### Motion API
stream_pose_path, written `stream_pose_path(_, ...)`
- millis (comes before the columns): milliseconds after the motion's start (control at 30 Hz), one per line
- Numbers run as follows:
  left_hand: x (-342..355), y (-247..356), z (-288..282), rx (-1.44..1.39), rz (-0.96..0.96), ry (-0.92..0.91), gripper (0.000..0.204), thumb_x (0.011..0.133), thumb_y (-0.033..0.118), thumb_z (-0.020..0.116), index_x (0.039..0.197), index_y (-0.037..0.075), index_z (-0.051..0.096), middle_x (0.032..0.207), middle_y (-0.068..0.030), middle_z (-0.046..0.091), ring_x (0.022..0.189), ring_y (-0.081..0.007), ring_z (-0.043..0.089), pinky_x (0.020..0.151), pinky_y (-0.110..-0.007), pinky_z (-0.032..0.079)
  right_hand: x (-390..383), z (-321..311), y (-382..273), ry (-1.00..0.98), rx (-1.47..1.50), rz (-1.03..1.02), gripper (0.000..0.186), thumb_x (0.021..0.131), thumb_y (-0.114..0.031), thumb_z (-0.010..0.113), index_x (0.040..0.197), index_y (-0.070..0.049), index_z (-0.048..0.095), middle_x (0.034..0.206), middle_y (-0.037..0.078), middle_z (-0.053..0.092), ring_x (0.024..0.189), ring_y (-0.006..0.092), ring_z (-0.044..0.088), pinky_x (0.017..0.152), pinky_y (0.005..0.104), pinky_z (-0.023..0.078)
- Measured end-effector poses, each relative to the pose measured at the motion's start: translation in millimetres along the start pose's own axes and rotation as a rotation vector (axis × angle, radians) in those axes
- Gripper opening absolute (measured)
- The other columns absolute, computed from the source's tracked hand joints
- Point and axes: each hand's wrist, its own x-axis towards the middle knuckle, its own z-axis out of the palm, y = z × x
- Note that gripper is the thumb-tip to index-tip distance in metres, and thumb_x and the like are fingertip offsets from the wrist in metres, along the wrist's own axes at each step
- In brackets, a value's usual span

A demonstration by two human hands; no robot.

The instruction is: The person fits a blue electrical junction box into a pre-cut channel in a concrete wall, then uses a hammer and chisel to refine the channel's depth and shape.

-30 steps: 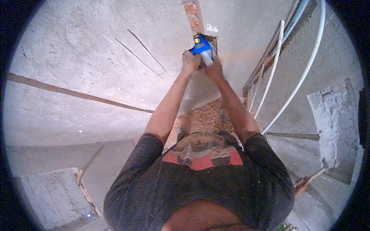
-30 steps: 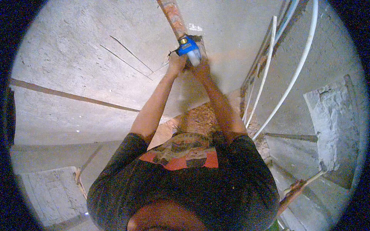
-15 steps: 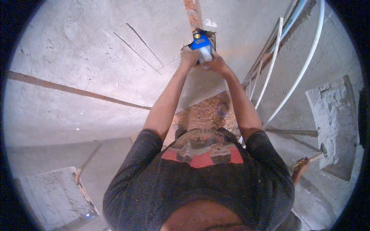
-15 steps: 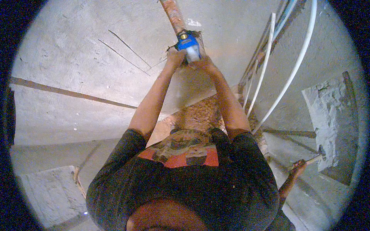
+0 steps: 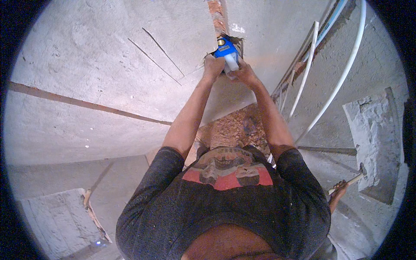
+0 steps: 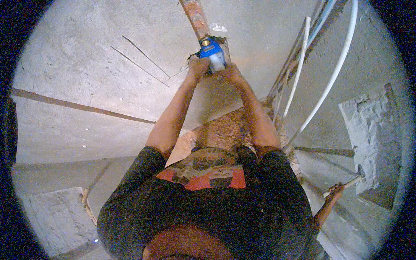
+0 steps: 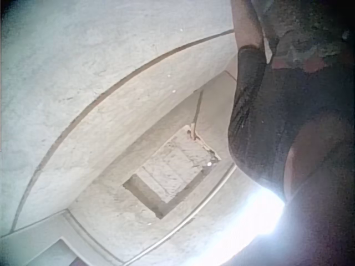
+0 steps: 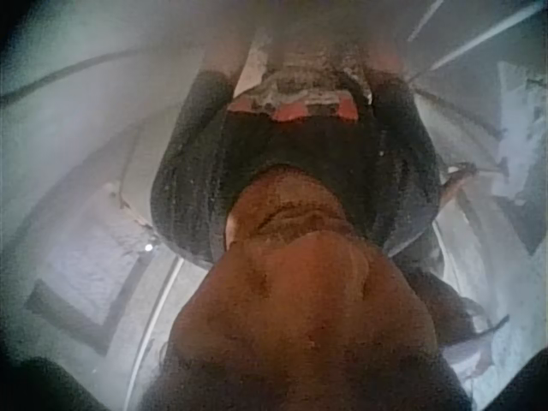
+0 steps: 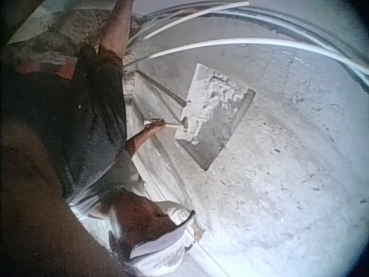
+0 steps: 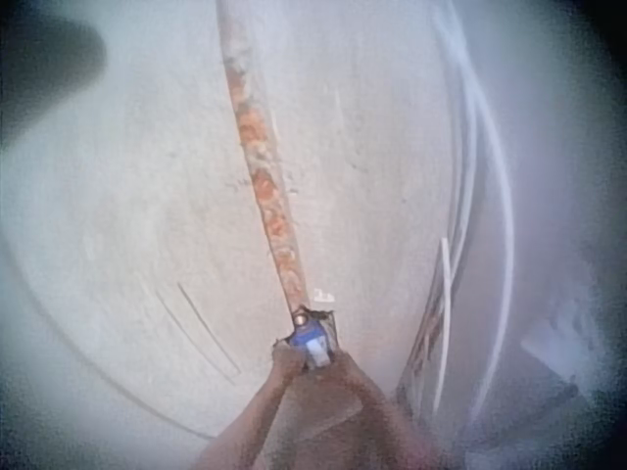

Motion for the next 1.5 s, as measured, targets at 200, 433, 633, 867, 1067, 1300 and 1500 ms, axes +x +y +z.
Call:
stream_pose_path(200, -4.1, 13.6, 1.9, 0.021, -0.117, -0.02, 0.028, 0.067, 0.012, 0.053, 0.075, -0.014, 0.058, 0.075, -0.0229, 0.063, 0.072, -0.0282, 0.063, 0.061, -0.039, 0.047, 5.2, -4.0, 10.5, 0.018, -0.029, -0.003, 0.062, 0.068, -0.005, 0.071, 0.124, -0.005, 0.045, 0.107, 0.012, 0.058, 0.091, 0.0238, 0.06, 0.065, 0.0354, 0.057)
stream_pose_path(433, 3.7, 2.7, 0.4, 0.051, -0.058, -0.053, 0.024, 0.068, 0.011, 0.052, 0.079, -0.009, 0.061, 0.075, -0.021, 0.064, 0.072, -0.0293, 0.063, 0.064, -0.041, 0.047, -4.3, 0.6, -3.2, 0.011, -0.012, -0.056, 0.061, 0.069, -0.005, 0.071, 0.123, -0.004, 0.045, 0.107, 0.012, 0.058, 0.09, 0.0236, 0.06, 0.065, 0.0355, 0.057)
stream_pose_path(633, -9.7, 17.4, 4.1, -0.057, -0.096, -0.057, 0.025, 0.068, 0.011, 0.052, 0.08, -0.008, 0.062, 0.077, -0.0231, 0.064, 0.073, -0.0316, 0.063, 0.065, -0.041, 0.047, -7.2, -3.9, 3.6, 0.019, 0.01, -0.048, 0.06, 0.069, -0.005, 0.071, 0.123, -0.004, 0.046, 0.107, 0.011, 0.058, 0.09, 0.0233, 0.06, 0.065, 0.0358, 0.057)
stream_pose_path(867, 0.3, 6.6, -2.8, 0.152, 0.011, -0.067, 0.026, 0.069, 0.013, 0.051, 0.08, -0.008, 0.062, 0.076, -0.024, 0.064, 0.074, -0.0339, 0.063, 0.066, -0.043, 0.046, -8.4, 1.2, 3.3, -0.01, 0.043, -0.039, 0.059, 0.069, -0.005, 0.071, 0.123, -0.004, 0.046, 0.107, 0.01, 0.059, 0.09, 0.023, 0.06, 0.066, 0.0361, 0.057)
stream_pose_path(1067, 1.3, 10.0, 0.5, 0.12, -0.043, -0.042, 0.029, 0.069, 0.017, 0.052, 0.076, -0.01, 0.061, 0.075, -0.0252, 0.063, 0.074, -0.033, 0.063, 0.067, -0.043, 0.046, 2.4, -8.4, 12.6, -0.037, 0.097, -0.006, 0.059, 0.07, -0.006, 0.071, 0.123, -0.004, 0.046, 0.106, 0.01, 0.059, 0.089, 0.0227, 0.06, 0.067, 0.0365, 0.056)
stream_pose_path(1300, -2.2, 14.2, 3.0, 0.101, -0.031, -0.033, 0.025, 0.067, 0.015, 0.053, 0.074, -0.008, 0.06, 0.074, -0.0204, 0.063, 0.07, -0.0288, 0.062, 0.063, -0.04, 0.046, -5.7, -5.8, 6.0, 0.039, 0.088, 0.002, 0.062, 0.069, -0.006, 0.073, 0.125, -0.006, 0.045, 0.109, 0.01, 0.058, 0.09, 0.0232, 0.06, 0.065, 0.0353, 0.057)
stream_pose_path(1500, -7.1, 12.0, -3.8, 0.022, 0.009, -0.018, 0.019, 0.065, 0.009, 0.051, 0.072, -0.006, 0.06, 0.071, -0.0166, 0.062, 0.067, -0.0254, 0.06, 0.061, -0.04, 0.046, -21.5, 6.7, -15.3, 0.024, 0.105, -0.018, 0.057, 0.068, -0.01, 0.074, 0.118, -0.002, 0.05, 0.099, 0.009, 0.062, 0.08, 0.0196, 0.062, 0.062, 0.0323, 0.056)
